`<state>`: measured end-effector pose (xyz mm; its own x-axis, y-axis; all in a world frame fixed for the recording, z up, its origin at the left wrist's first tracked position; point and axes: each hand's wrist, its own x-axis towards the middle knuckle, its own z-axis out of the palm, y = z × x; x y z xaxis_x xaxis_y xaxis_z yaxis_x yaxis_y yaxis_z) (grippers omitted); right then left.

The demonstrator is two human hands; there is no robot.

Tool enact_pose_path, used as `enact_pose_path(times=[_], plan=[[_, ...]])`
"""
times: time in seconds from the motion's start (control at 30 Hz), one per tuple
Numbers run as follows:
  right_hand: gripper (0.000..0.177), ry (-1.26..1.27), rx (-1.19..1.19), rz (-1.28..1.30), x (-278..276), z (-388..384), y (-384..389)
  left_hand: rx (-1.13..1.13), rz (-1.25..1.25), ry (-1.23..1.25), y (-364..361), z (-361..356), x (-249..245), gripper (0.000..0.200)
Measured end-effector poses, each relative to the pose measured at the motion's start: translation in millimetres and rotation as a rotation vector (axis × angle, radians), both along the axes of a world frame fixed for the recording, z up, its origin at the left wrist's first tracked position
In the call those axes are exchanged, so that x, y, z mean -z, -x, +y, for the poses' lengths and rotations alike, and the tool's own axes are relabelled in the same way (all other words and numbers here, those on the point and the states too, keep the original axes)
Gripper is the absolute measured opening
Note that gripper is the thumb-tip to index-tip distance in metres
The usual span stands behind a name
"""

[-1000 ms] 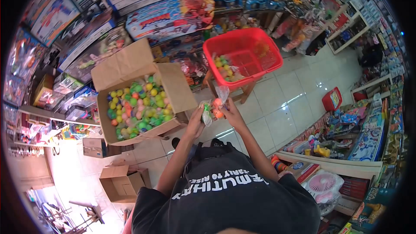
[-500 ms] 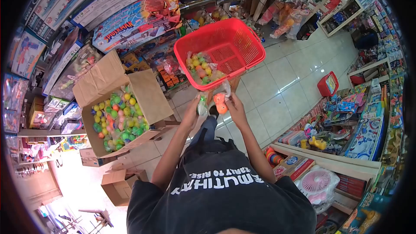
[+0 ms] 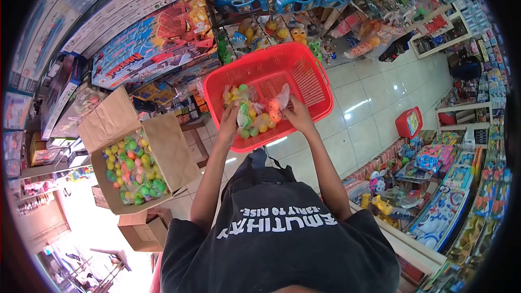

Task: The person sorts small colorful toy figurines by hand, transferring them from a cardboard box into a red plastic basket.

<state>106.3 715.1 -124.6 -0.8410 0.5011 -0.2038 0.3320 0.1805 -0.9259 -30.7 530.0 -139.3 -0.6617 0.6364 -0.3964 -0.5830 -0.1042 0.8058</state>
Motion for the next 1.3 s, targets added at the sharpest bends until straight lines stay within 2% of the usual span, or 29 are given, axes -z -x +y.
enact_pose_path(times=[0.03, 0.07, 0.13, 0.27, 0.43, 0.47, 0.53, 0.57, 0.67, 0.73, 0.83, 0.97, 1.03, 1.07, 1.1, 1.13, 1.17, 1.23, 1.27, 1.3], plan=[[0.024, -0.171, -0.038, 0.045, 12, 9, 9, -0.010, -0.005, 0.003, 5, 9, 4, 0.048], [0.024, -0.165, -0.049, 0.042, 24, 19, 18, -0.052, 0.004, -0.008, 9, 17, 9, 0.046], [0.024, -0.340, -0.165, -0.048, 55, 35, 35, -0.105, 0.005, -0.003, 18, 24, 17, 0.044], [0.027, -0.237, -0.201, -0.127, 98, 51, 66, -0.089, -0.028, 0.071, 31, 24, 35, 0.045], [0.037, -0.159, -0.403, -0.381, 134, 56, 98, -0.110, -0.018, 0.154, 32, 31, 25, 0.045], [0.037, -0.155, -0.415, -0.381, 144, 53, 100, -0.145, -0.029, 0.118, 31, 32, 28, 0.037], [0.036, 0.117, -0.314, -0.416, 153, 48, 105, -0.195, -0.037, 0.083, 31, 35, 27, 0.030], [0.036, 0.116, -0.328, -0.416, 157, 48, 106, -0.197, -0.034, 0.096, 32, 36, 26, 0.029], [0.033, 0.272, -0.389, -0.469, 156, 44, 106, -0.224, -0.050, 0.101, 33, 35, 29, 0.029], [0.030, 0.144, -0.530, -0.480, 158, 45, 109, -0.242, -0.064, 0.092, 33, 34, 30, 0.029], [0.034, 0.070, -0.589, -0.408, 159, 43, 108, -0.249, -0.066, 0.103, 32, 37, 33, 0.029], [0.039, 0.165, -0.512, -0.478, 143, 41, 108, -0.232, -0.121, 0.096, 31, 37, 48, 0.031], [0.042, 0.054, -0.645, -0.487, 134, 47, 109, -0.235, -0.125, 0.088, 30, 40, 47, 0.032], [0.042, 0.052, -0.643, -0.486, 132, 50, 112, -0.231, -0.065, 0.067, 31, 42, 47, 0.032], [0.043, -0.064, -0.692, -0.522, 134, 54, 115, -0.229, -0.005, 0.046, 32, 44, 44, 0.032], [0.045, -0.179, -0.741, -0.558, 136, 57, 115, -0.229, -0.006, 0.044, 33, 46, 42, 0.032], [0.045, -0.180, -0.740, -0.560, 137, 62, 112, -0.208, -0.027, 0.049, 34, 49, 40, 0.033], [0.046, 0.130, -0.624, -0.219, 104, 69, 112, -0.186, -0.046, 0.053, 40, 56, 37, 0.033], [0.046, 0.130, -0.623, -0.219, 85, 70, 112, -0.147, -0.033, 0.095, 41, 60, 37, 0.034], [0.048, 0.268, -0.629, -0.129, 64, 69, 111, -0.107, -0.019, 0.137, 43, 64, 36, 0.035]])
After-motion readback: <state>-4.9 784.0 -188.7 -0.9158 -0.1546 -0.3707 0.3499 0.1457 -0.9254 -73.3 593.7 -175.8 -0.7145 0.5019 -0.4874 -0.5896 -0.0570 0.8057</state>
